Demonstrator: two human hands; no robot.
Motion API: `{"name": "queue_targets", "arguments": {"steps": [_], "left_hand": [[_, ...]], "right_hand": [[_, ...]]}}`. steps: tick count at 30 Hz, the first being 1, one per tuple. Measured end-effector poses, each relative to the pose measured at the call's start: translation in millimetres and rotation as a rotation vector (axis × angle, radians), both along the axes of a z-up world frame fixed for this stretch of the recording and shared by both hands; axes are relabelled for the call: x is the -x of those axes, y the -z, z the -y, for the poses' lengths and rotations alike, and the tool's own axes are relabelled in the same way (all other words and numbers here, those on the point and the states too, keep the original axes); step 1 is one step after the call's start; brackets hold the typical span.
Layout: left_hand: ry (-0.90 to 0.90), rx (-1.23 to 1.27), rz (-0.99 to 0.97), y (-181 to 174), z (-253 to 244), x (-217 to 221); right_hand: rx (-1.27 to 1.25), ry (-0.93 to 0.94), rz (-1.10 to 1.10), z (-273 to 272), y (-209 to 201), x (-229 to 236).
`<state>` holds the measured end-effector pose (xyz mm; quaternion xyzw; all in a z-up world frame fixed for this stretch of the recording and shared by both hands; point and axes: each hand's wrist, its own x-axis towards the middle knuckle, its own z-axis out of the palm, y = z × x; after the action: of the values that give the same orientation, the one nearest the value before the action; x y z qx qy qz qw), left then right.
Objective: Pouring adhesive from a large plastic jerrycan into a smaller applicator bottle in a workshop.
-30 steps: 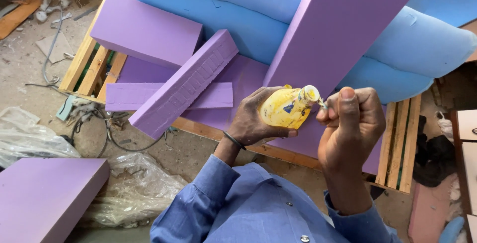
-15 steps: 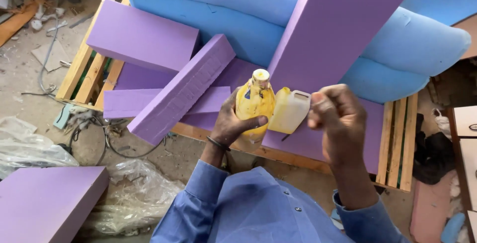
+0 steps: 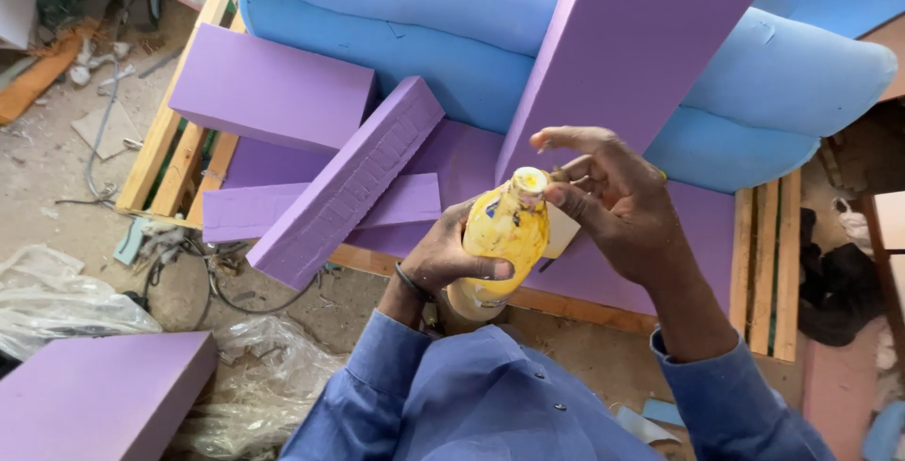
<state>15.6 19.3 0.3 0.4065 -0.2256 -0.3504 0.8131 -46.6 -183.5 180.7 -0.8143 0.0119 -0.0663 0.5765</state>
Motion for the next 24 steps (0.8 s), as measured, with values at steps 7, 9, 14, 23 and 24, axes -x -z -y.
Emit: {"name": "queue_targets", "arguments": {"steps": [7,9,14,23,24], "left_hand": [[0.07,-0.003,0.077,-3.4,-1.9,-3.0],[0.07,-0.028,0.127,-6.9,-1.2,-8.5],[-0.027,-0.07,0.139,-9.4,3.1,-2.1],[-0.162,-0.262,0.247,10.1,10.9,-1.2],[-0.161,-0.27,0.246,12.3,11.0,1.4]], "right_hand": [[0.103,-0.334,-0.057,17.5,-2.3,3.0],[0.081,-0.298,-0.028,22.4,11.0,0.6],[0.19,-0.142,0.095,14.7,30.7,-6.4],[0.442,0.041,0.165,22.1,61.6,-9.1],[0.396,0.051,0.123,22.2,60.9,-8.1]]}}
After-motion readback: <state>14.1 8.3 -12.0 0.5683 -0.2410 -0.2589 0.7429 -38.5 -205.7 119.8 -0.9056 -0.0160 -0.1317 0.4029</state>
